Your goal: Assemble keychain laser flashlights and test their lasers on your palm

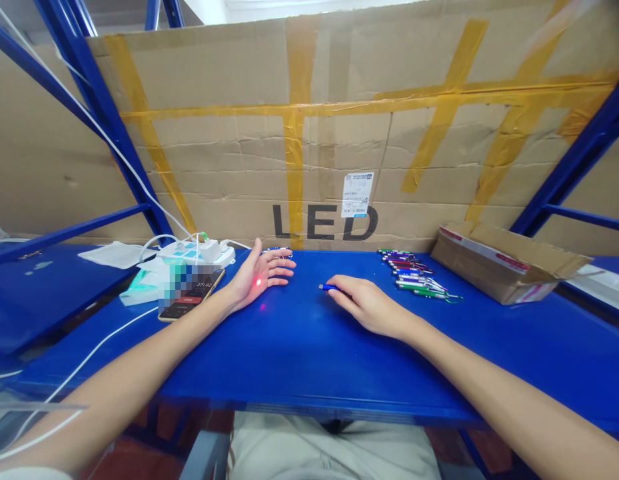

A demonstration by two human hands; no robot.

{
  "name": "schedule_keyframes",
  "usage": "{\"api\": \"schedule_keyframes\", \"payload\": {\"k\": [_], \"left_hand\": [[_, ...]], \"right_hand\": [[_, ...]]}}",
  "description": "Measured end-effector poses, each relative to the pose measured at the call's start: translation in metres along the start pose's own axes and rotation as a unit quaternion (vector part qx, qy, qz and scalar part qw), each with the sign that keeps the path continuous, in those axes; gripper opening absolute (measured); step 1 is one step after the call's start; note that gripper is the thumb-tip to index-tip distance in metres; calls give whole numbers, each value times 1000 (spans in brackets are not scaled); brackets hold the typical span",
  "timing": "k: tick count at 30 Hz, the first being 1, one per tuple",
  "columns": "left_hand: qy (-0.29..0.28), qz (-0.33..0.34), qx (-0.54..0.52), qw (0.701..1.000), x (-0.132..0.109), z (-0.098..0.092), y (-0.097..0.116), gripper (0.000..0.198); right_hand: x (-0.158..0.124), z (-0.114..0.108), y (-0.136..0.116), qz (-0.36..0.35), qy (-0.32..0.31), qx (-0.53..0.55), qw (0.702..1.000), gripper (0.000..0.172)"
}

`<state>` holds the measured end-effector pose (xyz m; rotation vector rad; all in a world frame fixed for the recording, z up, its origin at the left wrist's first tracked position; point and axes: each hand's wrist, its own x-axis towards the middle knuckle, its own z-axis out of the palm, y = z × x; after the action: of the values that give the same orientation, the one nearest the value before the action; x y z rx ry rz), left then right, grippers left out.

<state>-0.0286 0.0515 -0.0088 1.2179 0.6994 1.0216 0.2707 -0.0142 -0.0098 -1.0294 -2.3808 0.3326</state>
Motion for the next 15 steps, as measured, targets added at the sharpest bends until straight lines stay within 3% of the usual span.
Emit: {"api": "schedule_keyframes", "payload": {"k": [6,9,12,15], "left_hand": [[-12,0,29,1000,1,3,-1,86],[-6,19,91,996,0,7,-4,80],[11,105,237,966,-8,18,-6,58],[-7,170,345,923,-20,34,-5,34]], "right_hand": [[0,2,2,16,-7,-5,1000,31],[0,3,1,19,-11,-2,1000,31],[1,3,-3,30,-5,-4,1000,32],[2,3,-6,39,-6,-8,999,31]]}}
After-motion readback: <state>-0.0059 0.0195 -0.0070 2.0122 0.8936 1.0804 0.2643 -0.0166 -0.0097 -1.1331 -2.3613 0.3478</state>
